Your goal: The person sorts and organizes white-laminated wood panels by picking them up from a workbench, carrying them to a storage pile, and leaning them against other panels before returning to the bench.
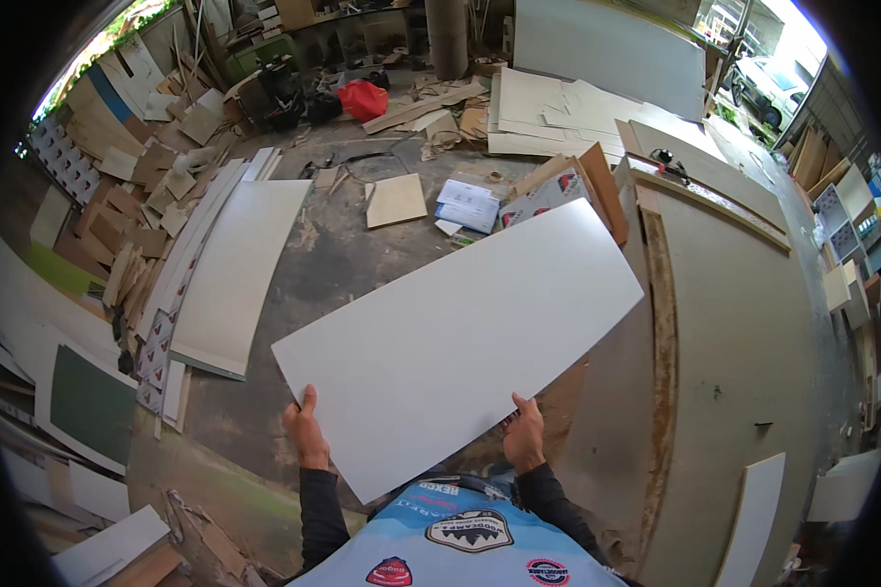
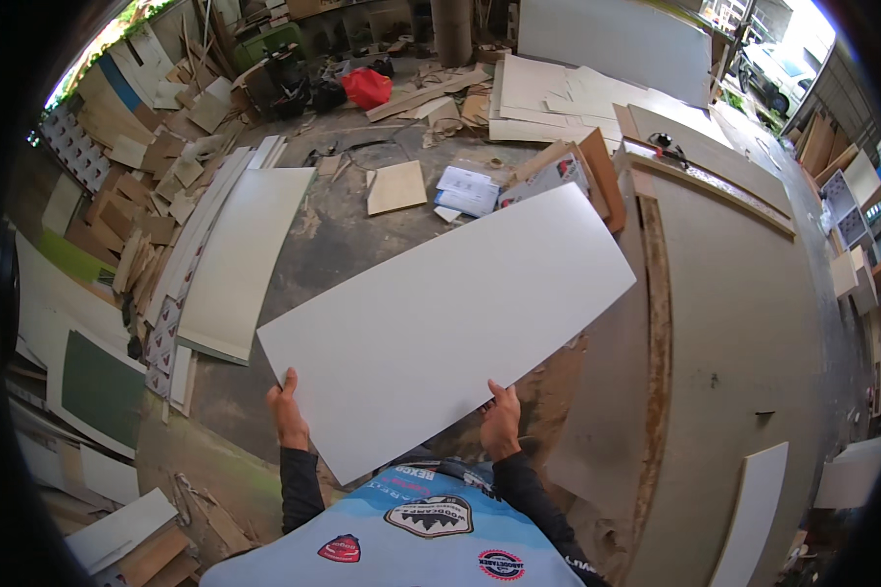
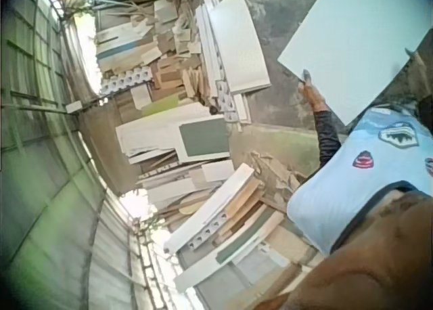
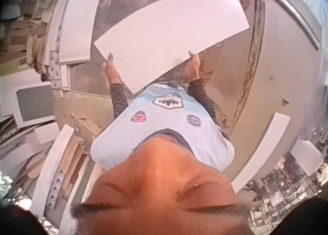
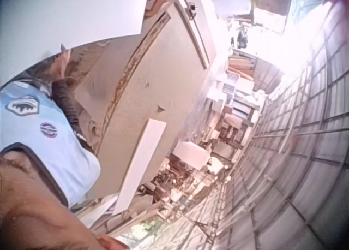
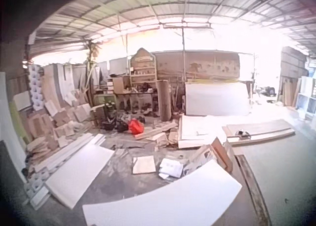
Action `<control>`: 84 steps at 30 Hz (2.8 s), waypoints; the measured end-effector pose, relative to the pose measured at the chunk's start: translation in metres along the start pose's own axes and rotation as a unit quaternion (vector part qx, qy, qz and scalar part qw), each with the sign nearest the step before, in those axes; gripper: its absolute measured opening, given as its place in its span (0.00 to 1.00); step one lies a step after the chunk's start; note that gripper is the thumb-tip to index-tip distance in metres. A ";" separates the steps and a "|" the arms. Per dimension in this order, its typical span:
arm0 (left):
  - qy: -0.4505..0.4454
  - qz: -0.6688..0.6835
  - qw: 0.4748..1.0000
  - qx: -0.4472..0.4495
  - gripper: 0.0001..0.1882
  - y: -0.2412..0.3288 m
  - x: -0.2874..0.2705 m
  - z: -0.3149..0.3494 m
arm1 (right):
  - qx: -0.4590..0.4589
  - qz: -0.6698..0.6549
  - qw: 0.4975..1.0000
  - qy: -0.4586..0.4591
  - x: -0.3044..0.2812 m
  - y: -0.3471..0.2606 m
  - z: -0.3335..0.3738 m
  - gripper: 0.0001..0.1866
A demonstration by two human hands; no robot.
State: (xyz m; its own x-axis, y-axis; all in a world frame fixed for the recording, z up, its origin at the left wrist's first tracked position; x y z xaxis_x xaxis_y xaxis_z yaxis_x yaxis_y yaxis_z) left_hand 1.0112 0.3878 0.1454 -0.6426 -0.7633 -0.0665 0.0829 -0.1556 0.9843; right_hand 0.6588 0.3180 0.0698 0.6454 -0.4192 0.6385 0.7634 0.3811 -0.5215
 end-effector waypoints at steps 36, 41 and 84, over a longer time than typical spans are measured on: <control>0.471 -0.240 0.840 -0.127 0.25 -0.139 -0.131 -0.468 | 0.329 0.276 0.903 -0.028 0.282 0.520 -0.343 0.08; 0.443 -0.305 0.827 -0.164 0.27 -0.158 -0.104 -0.529 | 0.299 0.293 0.905 -0.078 0.305 0.518 -0.367 0.14; -0.396 -0.345 0.778 -0.346 0.18 -0.349 -0.079 -0.322 | -0.017 0.527 0.782 0.332 -0.136 0.290 0.053 0.14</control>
State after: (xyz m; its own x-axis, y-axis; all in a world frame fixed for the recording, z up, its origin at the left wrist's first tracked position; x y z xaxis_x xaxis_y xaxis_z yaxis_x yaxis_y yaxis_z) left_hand 1.2781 0.3000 -0.2453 -0.9611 0.2332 -0.1482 -0.2745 -0.8663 0.4173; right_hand 0.7915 0.5291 -0.1381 0.7780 -0.2270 -0.5858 -0.2085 0.7863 -0.5816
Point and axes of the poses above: each hand's wrist, its own z-axis away from the middle knuckle, its own x-axis out of the palm, y = z × x, the point moved 4 cm from there along -z, towards the middle knuckle, and after that the axes turned 5 degrees about -z, right-handed, at the moved point
